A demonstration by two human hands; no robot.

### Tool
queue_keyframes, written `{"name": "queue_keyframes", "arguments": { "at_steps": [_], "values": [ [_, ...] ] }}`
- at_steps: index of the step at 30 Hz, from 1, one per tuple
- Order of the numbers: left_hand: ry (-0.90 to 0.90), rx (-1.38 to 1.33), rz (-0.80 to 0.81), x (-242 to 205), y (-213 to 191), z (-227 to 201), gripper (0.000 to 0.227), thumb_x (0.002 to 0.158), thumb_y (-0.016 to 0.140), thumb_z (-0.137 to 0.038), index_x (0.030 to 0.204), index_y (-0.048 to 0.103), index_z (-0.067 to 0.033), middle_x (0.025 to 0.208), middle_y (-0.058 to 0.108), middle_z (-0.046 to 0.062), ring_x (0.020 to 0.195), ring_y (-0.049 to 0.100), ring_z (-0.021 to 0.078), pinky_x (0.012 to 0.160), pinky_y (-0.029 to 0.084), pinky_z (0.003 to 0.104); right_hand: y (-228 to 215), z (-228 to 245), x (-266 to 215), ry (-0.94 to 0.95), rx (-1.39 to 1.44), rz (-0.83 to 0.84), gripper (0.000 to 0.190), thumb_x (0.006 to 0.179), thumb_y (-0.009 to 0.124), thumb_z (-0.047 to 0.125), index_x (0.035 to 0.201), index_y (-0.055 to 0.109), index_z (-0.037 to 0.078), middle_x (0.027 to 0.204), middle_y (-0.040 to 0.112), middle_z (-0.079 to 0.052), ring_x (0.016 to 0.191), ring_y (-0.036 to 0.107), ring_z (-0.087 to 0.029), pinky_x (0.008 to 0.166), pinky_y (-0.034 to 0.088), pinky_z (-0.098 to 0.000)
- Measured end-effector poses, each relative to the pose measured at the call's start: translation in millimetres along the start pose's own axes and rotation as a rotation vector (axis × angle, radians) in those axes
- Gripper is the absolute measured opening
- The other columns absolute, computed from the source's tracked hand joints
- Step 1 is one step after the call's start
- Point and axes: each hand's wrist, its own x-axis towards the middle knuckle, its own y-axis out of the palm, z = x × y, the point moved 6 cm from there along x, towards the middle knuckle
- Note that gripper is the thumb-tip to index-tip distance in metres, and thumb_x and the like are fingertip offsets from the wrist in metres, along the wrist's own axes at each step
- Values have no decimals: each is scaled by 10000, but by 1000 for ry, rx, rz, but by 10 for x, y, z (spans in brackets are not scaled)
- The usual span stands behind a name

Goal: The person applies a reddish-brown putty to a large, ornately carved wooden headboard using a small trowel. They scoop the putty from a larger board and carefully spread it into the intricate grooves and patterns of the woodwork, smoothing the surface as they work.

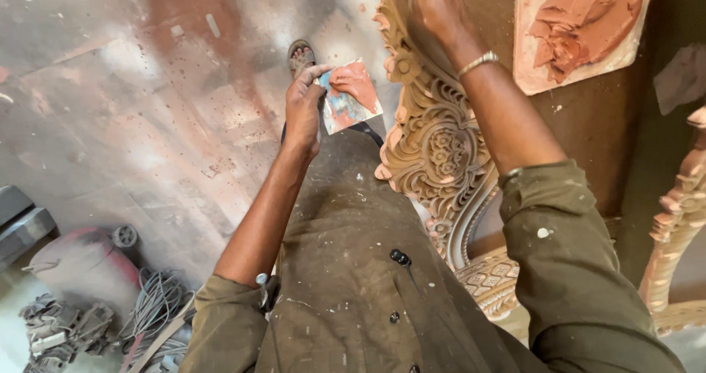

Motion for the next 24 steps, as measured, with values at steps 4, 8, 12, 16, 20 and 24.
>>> {"name": "queue_keyframes", "arguments": {
  "at_steps": [4, 8, 12, 16, 20, 24],
  "values": [
    [-47, 73, -6, 25, 53, 120, 353, 954, 504, -14, 1259, 681, 9, 946, 616, 35, 782, 540, 71, 701, 462, 220, -390, 363, -711, -127, -17, 43, 521, 975, 617, 91, 1484, 662, 195, 1018, 594, -166, 978, 532, -323, 825, 411, -453],
    [-69, 100, 78, -30, 323, 187, 359, 940, 510, 7, 1265, 663, 12, 958, 636, 49, 745, 541, 81, 642, 449, 225, -721, 513, -925, -17, 123, 151, 391, 1037, 637, 132, 1411, 651, 244, 1121, 625, -142, 1064, 581, -319, 932, 482, -462],
    [-190, 34, 244, -240, 719, 166, 329, 961, 496, 13, 1262, 631, 14, 1080, 692, 65, 892, 664, 95, 800, 569, 235, -1130, 1019, -1480, -157, 389, -12, 705, 913, 593, -16, 1577, 493, 200, 1368, 576, -165, 1240, 586, -358, 1062, 532, -459],
    [-360, -133, 342, -508, 950, 282, 406, 894, 473, 70, 1268, 615, 5, 1122, 707, 109, 960, 707, 153, 871, 610, 298, -1454, 1299, -2113, -71, 268, 42, 776, 877, 696, 58, 1589, 410, 171, 1532, 483, -217, 1270, 545, -431, 984, 480, -506],
    [-327, -94, 343, -574, 886, 480, 400, 918, 476, 68, 1286, 625, 18, 1128, 700, 128, 956, 695, 173, 854, 613, 318, -1553, 1221, -2469, -65, 75, 80, 758, 876, 705, 37, 1545, 479, 310, 1521, 500, -110, 1276, 560, -355, 1063, 456, -477],
    [-327, 106, 444, -601, 983, 684, 280, 1031, 533, -9, 1296, 621, -15, 1130, 681, 119, 941, 676, 163, 804, 613, 317, -1332, 1129, -2796, 76, 621, 28, 674, 969, 660, 81, 1581, 418, 225, 1544, 480, -110, 1424, 487, -337, 1192, 391, -453]
  ]
}}
